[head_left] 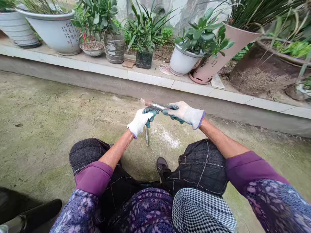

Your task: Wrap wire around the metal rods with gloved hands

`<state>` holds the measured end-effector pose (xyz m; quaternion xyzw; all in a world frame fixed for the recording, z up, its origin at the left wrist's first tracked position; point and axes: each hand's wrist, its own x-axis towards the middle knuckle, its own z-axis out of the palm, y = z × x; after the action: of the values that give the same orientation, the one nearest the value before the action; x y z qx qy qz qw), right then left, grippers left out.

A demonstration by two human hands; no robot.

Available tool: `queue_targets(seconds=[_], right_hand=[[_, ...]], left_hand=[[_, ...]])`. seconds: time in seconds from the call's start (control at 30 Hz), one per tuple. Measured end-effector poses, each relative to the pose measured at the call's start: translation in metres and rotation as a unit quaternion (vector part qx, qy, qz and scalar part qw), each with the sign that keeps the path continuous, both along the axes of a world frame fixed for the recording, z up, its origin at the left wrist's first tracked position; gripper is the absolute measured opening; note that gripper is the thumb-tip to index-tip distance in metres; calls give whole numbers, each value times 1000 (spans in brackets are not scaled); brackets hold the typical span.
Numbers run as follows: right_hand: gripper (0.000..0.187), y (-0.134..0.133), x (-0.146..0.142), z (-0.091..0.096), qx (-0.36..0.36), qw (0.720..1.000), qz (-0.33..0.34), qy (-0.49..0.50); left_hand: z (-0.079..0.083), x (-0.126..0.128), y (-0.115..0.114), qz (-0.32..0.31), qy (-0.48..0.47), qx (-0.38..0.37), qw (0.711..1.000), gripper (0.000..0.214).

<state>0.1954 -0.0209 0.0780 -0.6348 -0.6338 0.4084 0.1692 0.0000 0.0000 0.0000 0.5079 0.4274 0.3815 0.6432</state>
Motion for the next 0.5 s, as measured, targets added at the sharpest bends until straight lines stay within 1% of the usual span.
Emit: queue_targets(seconds=[0.1, 0.17, 0.23, 0.3, 0.37, 0.43, 0.5], right_hand=[[43, -10, 12, 3, -47, 995, 40, 80], [46, -15, 19, 1, -87, 988, 91, 92], [46, -20, 25, -4, -134, 976, 158, 64], [41, -23, 27, -13, -165, 960, 224, -11], [33, -25, 27, -25, -161, 944, 266, -114], [24, -25, 25, -37, -129, 927, 275, -219], [21, -22, 24, -45, -91, 907, 261, -317]], left_hand=[[-5, 1, 2, 6, 41, 12, 999, 12], [-7, 1, 2, -14, 62, 30, 998, 11], [-6, -1, 1, -56, 79, 56, 994, 15], [-6, -2, -1, -112, 105, 74, 985, 20], [-8, -3, -5, -155, 148, 75, 974, 21], [-12, -2, -9, -184, 192, 66, 962, 17], [-16, 2, -12, -195, 211, 51, 956, 12]])
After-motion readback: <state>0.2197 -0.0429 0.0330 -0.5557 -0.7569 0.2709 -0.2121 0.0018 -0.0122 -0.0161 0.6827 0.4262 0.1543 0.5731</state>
